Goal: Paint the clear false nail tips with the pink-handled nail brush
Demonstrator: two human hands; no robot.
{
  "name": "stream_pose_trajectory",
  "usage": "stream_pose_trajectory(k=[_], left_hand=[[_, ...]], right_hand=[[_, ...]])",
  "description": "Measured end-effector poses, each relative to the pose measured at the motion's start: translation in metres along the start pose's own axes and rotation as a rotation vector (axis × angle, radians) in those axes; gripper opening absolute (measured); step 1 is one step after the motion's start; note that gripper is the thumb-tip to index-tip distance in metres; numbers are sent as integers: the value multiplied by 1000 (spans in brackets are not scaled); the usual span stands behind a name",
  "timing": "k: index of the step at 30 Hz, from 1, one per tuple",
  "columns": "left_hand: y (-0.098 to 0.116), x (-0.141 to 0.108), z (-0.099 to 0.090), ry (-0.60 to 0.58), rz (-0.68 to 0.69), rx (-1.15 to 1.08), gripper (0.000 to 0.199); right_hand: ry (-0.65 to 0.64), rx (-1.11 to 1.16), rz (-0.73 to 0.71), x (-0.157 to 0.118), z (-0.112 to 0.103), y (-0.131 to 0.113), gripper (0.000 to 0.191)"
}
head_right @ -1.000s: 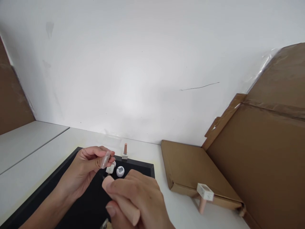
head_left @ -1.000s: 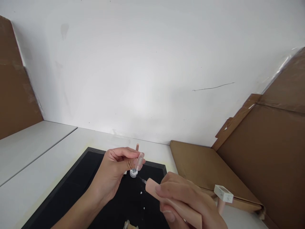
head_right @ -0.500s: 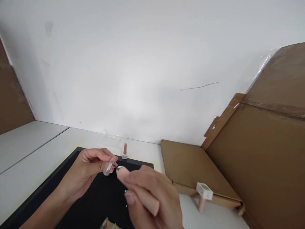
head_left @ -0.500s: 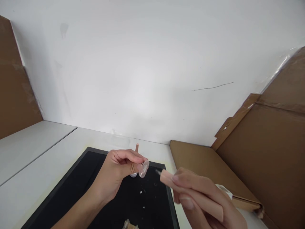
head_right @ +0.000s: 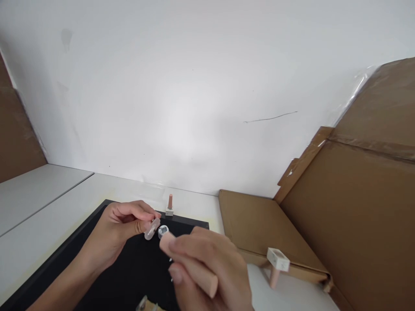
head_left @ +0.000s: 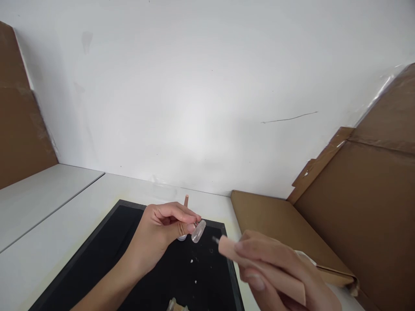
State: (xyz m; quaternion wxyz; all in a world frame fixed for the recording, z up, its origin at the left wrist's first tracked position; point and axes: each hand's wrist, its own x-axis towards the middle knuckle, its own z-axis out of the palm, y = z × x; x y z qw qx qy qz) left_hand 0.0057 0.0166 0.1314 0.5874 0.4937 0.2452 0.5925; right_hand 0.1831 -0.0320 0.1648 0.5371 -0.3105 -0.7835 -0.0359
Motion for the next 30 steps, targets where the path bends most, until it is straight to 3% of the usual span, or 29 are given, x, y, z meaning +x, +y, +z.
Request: stream_pose_trajectory(k=[4,11,18,25,30], left_hand=[[2,-1,2,14,42,60,21],[-1,-5,2,24,138,140,26],[1,-5,5,35,234,241,31],[-2,-4,6,45,385,336,36],[-1,-4,8,53,432,380,37]], right_hand=[[-87,65,-55,5,0,-2,9],[4,-97,-83,-2,-4,7,22],[-188,-74,-135,7,-4,1,10],[-79,-155,-119,0,-6,8,21],[-244,-59,-156,6,-7,3,10]])
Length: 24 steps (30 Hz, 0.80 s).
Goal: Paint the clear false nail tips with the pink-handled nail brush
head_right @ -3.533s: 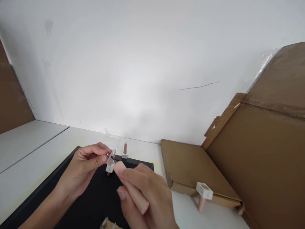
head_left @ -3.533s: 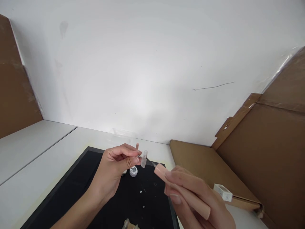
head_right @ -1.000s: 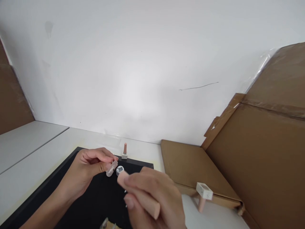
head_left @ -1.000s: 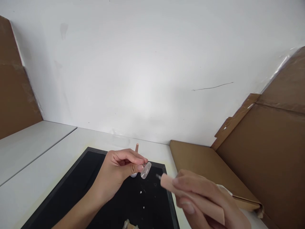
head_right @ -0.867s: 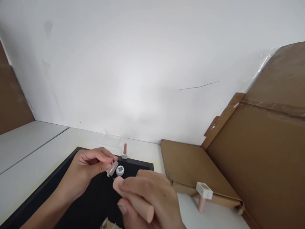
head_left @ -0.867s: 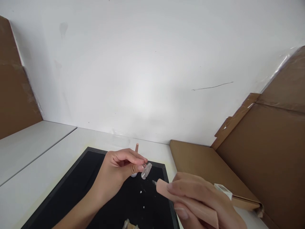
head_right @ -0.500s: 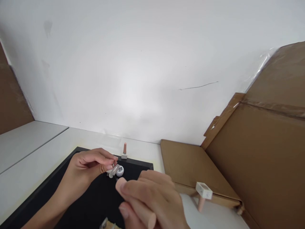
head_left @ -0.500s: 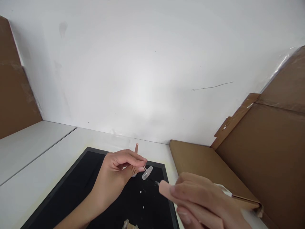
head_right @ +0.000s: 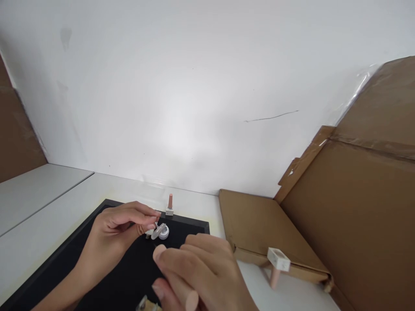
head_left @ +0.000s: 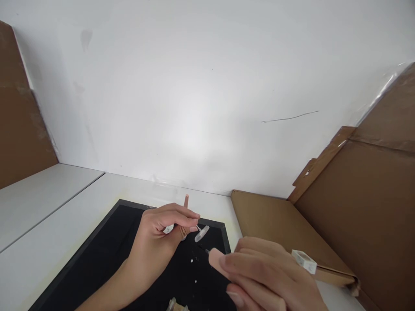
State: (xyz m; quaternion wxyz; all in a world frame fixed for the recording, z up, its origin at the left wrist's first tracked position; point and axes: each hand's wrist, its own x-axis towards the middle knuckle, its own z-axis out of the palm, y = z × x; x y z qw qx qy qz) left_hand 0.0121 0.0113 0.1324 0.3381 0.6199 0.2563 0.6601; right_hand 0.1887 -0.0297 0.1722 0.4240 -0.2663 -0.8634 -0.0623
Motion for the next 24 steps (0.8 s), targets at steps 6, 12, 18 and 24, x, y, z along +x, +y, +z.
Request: stream_pose_trajectory(k=[6,12,18,24], left_hand=[[1,-3,-1,2,34,44,32],[1,-3,-1,-2,45,72,30],[3,-3,1,-6,85,97,25],[4,-4,1,-7,101,116,23]], right_hand=[[65,-122,89,-4,3,4,15],[110,-28,52,-4,0,3,17],[6,-48,30,0,-1,2,7],[107,-71,76,-4,-1,7,21]])
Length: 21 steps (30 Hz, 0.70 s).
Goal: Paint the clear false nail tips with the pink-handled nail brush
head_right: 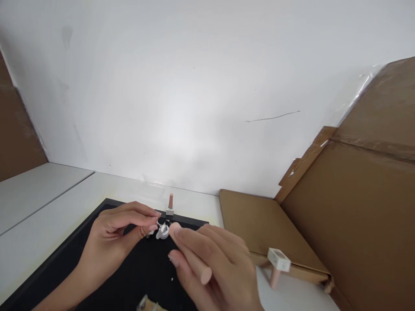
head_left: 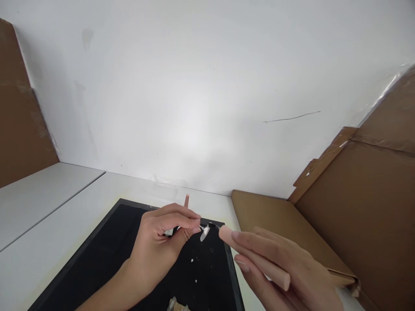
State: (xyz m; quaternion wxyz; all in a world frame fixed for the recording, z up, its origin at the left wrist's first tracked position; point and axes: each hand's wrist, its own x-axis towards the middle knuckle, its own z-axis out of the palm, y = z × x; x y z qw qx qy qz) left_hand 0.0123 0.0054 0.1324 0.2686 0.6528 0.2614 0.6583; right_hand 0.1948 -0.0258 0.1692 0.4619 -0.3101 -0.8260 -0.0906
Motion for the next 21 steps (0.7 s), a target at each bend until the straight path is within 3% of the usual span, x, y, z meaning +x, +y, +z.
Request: stream_pose_trajectory(k=[5,11,17,21], left_hand=[[2,2,1,-11,11,9,22],[2,1,0,-18,39,42,21],[2,1,0,-18,32,35,22],[2,1,0,-18,43,43,22]], right_hand=[[-54,85,-29,6,-2,-6,6],[19,-20,-12,2,0,-2,18],[-35,66,-33,7,-1,-6,7],[1,-30,-2,5,1,-5,14]])
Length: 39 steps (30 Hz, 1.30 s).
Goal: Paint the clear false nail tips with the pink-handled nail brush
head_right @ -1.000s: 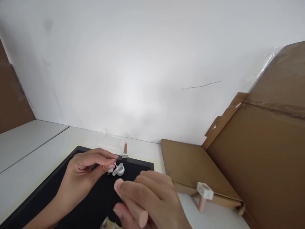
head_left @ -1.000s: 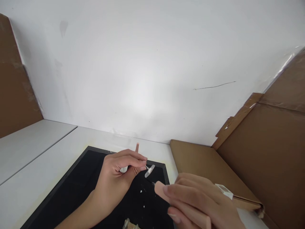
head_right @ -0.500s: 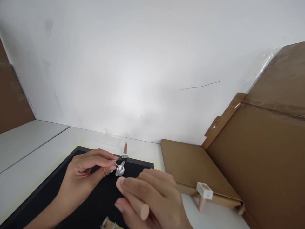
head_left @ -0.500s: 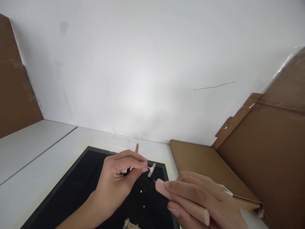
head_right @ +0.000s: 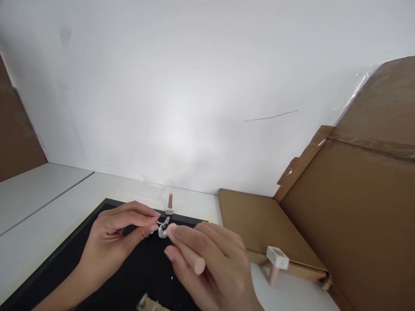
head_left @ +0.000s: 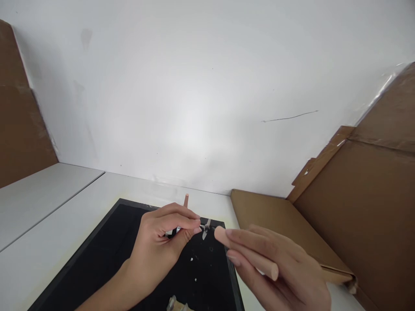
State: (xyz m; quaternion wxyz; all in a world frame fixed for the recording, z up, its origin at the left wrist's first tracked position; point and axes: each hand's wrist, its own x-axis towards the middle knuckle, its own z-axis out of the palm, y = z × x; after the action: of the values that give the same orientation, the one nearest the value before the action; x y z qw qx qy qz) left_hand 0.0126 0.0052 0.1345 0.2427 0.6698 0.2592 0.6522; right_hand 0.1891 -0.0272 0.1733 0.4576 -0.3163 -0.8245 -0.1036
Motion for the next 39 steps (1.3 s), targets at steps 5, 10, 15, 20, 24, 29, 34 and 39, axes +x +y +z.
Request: stream_pose_trajectory(k=[5,10,15,20,24,29,34,39], left_hand=[[1,0,-1,7,1,5,22],[1,1,-1,3,10,13,22],[1,0,-1,-6,0,25,22],[1,-1,-1,1,4,10,23],[0,-2,-1,-5,-7,14,24],[-1,-1,-1,-3,-4,14,24],[1,-1,-2,1,8,12,22],[0,-3,-2,-10,0,17,23]], right_hand=[[33,58,14,0,-1,-1,14],[14,68,-11,1,1,1,11],[116,29,17,-5,4,6,19],[17,78,-9,-1,1,2,8],[42,42,-5,-1,4,7,14],[65,60,-5,0,2,6,13],[2,69,-17,3,0,1,7],[63,59,36,-6,2,5,21]])
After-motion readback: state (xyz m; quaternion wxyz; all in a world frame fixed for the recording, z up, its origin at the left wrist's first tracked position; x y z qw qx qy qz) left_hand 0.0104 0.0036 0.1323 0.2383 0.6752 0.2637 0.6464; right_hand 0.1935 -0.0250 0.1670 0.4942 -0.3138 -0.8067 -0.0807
